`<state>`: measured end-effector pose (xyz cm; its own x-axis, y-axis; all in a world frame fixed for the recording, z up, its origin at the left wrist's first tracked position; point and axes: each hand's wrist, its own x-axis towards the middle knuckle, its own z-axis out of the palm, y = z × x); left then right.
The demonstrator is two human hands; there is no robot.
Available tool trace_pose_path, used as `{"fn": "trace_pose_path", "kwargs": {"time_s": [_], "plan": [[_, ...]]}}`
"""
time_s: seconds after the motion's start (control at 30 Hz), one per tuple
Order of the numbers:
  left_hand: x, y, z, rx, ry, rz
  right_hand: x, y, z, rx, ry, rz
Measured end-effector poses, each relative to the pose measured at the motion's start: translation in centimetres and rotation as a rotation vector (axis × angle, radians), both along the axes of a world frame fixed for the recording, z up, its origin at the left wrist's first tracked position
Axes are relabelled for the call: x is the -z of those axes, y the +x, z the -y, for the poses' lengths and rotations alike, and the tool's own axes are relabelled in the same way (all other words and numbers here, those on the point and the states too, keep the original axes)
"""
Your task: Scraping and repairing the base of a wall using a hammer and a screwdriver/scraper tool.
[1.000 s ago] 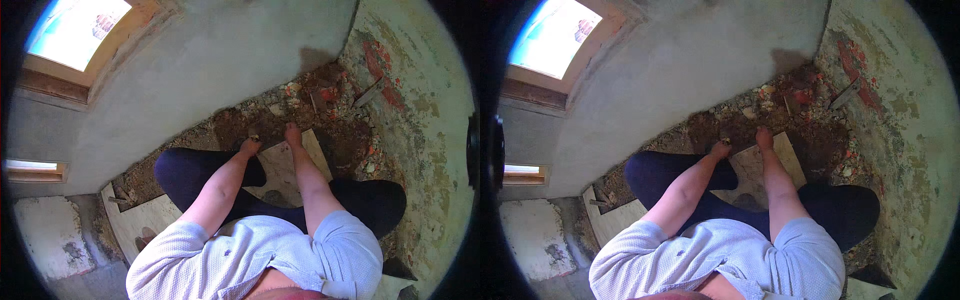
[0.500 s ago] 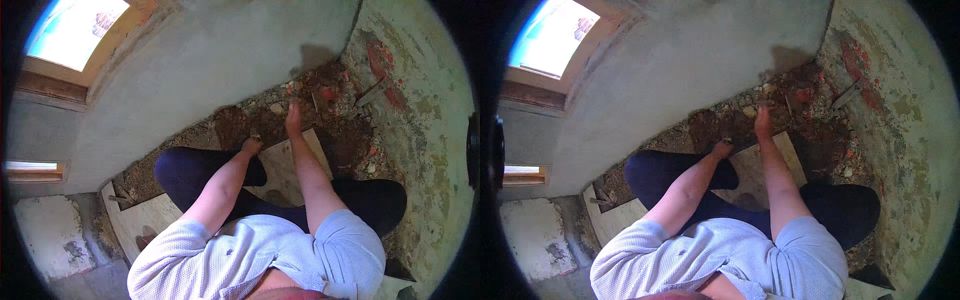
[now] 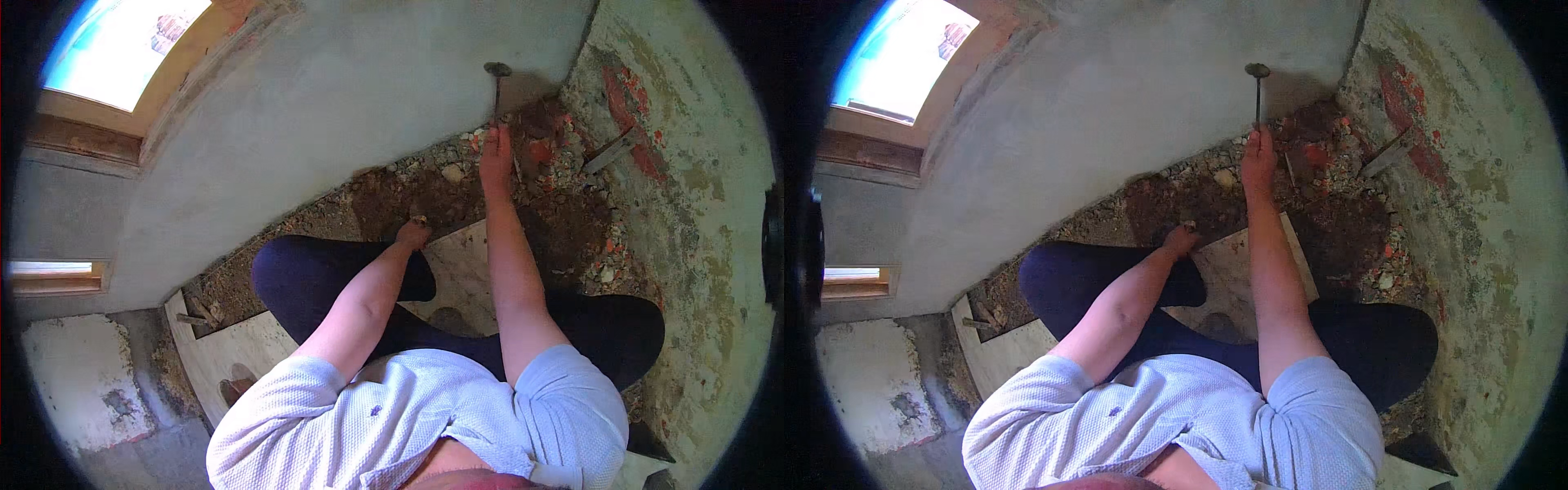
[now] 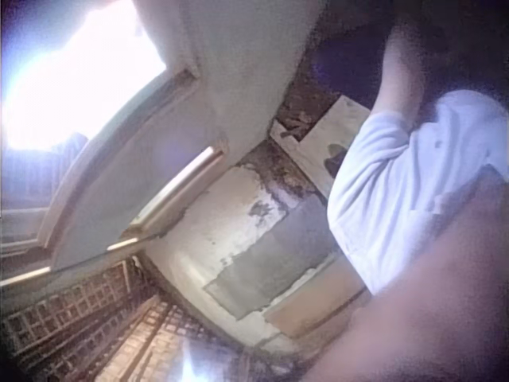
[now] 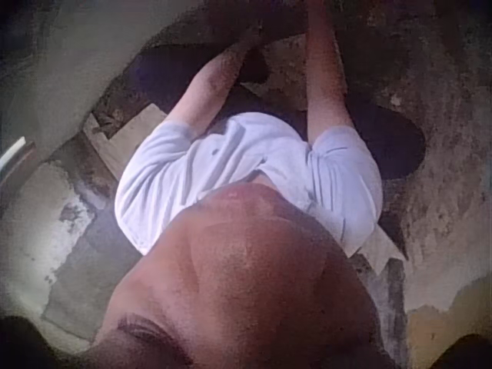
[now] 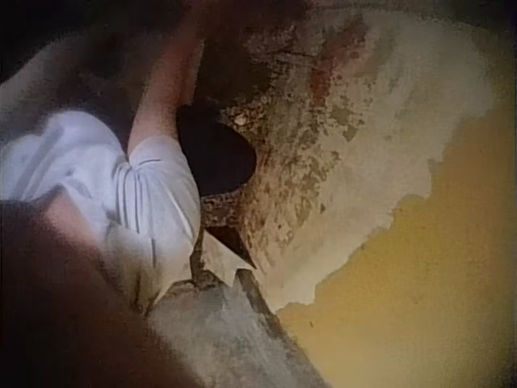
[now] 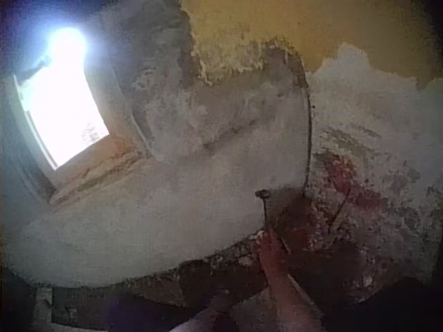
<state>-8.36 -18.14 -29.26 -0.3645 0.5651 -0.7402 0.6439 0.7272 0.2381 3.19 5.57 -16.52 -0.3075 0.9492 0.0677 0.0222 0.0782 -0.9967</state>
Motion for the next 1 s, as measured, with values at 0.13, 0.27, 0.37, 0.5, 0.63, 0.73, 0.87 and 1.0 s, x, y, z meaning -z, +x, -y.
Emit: {"fn": "trace_pose_path", "kwargs": {"time_s": [0.13, 0.27, 0.37, 0.5, 0.63, 0.73, 0.87, 1.0], "plan": [[2.6, -1.0, 1.1, 0.577, 0.2, -0.286, 7.4, -0.3, 2.4, 0.104, 0.276, 0.136], [2.8, 0.6, -0.3, 0.162, -0.065, 0.087, 17.0, 4.7, 6.6, -0.226, -0.215, 0.771], [5.6, -3.9, 0.4, 0.059, 0.146, -0.009, 15.4, 1.8, 4.8, -0.464, 0.236, 0.974], [1.7, 1.3, -1.4, -0.025, 0.151, 0.023, 8.2, 2.5, -0.3, -0.03, -0.1, 0.486], [0.4, -0.7, 0.6, -0.035, 0.075, 0.074, -1.7, 0.9, 0.4, -0.037, -0.042, 0.179], [-0.4, 0.3, 0.5, 0.625, 0.18, -0.207, 3.1, 0.6, 1.2, 0.063, -0.037, 0.129], [-0.2, 0.5, -1.4, -0.019, 0.094, 0.078, 14.7, 3.6, 3.9, -0.277, 0.025, 0.721], [-0.4, 1.3, -1.6, 0.003, 0.075, 0.065, 18.2, 5.8, 7.0, -0.294, -0.009, 0.769]]}}
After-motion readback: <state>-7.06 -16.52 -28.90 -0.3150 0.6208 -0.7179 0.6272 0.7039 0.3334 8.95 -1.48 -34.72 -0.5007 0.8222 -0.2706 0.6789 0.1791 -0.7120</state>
